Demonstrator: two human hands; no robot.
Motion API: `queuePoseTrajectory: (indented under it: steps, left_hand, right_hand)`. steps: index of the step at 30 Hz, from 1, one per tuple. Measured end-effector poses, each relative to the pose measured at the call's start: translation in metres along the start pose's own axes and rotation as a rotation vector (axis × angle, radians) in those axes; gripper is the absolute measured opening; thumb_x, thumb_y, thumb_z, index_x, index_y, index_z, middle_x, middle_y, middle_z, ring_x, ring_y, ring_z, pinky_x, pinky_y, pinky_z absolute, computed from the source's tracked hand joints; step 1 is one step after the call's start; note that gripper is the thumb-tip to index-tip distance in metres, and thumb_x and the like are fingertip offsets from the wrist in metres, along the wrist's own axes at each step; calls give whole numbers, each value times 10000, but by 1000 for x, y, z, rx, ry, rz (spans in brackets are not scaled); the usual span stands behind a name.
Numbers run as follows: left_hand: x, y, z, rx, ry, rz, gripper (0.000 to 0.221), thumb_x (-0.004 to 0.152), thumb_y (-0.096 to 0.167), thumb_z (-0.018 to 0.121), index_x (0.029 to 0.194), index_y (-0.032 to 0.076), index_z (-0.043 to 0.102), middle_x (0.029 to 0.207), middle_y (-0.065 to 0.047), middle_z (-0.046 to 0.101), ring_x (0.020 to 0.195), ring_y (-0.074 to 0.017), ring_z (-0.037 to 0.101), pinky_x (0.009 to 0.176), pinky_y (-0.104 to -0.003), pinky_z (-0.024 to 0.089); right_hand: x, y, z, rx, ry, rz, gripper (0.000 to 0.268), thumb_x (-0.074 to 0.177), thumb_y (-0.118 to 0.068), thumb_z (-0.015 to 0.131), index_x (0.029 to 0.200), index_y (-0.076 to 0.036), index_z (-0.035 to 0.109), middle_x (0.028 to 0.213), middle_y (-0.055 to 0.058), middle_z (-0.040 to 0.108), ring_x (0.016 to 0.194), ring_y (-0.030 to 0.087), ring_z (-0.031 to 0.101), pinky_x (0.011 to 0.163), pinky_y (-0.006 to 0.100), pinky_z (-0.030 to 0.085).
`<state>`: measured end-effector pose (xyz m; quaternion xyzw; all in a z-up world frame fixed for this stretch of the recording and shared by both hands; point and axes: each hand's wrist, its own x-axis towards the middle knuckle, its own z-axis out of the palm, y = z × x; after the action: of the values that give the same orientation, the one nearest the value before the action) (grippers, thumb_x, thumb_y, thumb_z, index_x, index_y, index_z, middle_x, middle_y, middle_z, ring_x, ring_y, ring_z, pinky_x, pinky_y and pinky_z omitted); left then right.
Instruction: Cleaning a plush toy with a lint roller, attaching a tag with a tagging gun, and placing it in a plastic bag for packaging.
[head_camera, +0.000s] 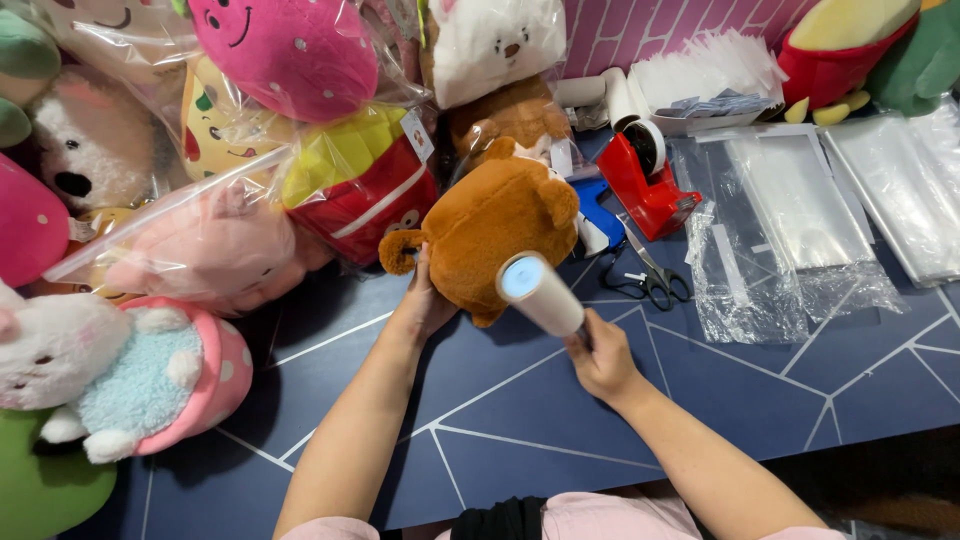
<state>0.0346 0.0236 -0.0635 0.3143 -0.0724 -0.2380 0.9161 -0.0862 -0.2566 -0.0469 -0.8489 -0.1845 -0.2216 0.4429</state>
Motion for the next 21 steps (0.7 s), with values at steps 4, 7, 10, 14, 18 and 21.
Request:
queuePoseTrajectory:
  steps: [4, 7, 10, 14, 18, 21]
  left_hand:
    - [-11, 3, 28, -28, -39, 26, 725, 1026, 649, 388, 1514, 126, 508, 1506, -186, 530, 1386, -359, 506, 1175, -535, 382]
    - [-26, 21, 76, 619, 13, 53, 748, 1052, 557, 425, 1584, 38, 338, 1554, -290, 420, 1371, -461, 480, 1139, -573, 406]
    - [-29, 34, 99, 616, 74, 60, 691, 1049, 471, 472, 1494, -57, 430, 1447, -360, 508, 1318, -513, 509, 1099, -626, 414]
    - [-38, 52, 137, 941, 43, 101, 546, 1067, 354, 441, 1397, -72, 524, 1362, -354, 580, 1245, -511, 560, 1035, -581, 501]
    - [-21, 21, 86, 617, 135, 115, 642, 1058, 447, 447, 1376, -105, 531, 1361, -360, 586, 1213, -402, 597, 908, -523, 565]
    - [-20, 20, 98, 661, 244, -34, 763, 1067, 491, 406, 1599, -22, 218, 1616, -338, 262, 1455, -510, 323, 1147, -583, 343]
  right_hand:
    - [24, -25, -16, 64, 197, 39, 319, 1061, -290, 498, 822, -88, 559, 431, -19, 508, 360, 136, 476, 416, 238, 414]
    - [25, -25, -17, 26, 127, 94, 293, 1067, -261, 497, 966, -7, 602, 513, 142, 560, 443, 210, 569, 454, 298, 450]
    - [19, -21, -11, 18, 54, 110, 302, 1059, -270, 511, 1011, 8, 619, 563, 180, 598, 472, 248, 612, 464, 330, 476]
    - [18, -27, -9, -20, -38, 85, 312, 1042, -314, 542, 1066, -16, 632, 676, 177, 664, 595, 292, 696, 529, 338, 537]
    - [9, -26, 0, -27, -156, 58, 276, 1021, -358, 559, 943, -104, 634, 587, 95, 626, 499, 273, 645, 468, 315, 513]
    - [9, -33, 2, -60, -266, -18, 243, 1006, -342, 558, 934, -125, 638, 593, 88, 643, 518, 291, 668, 467, 339, 531]
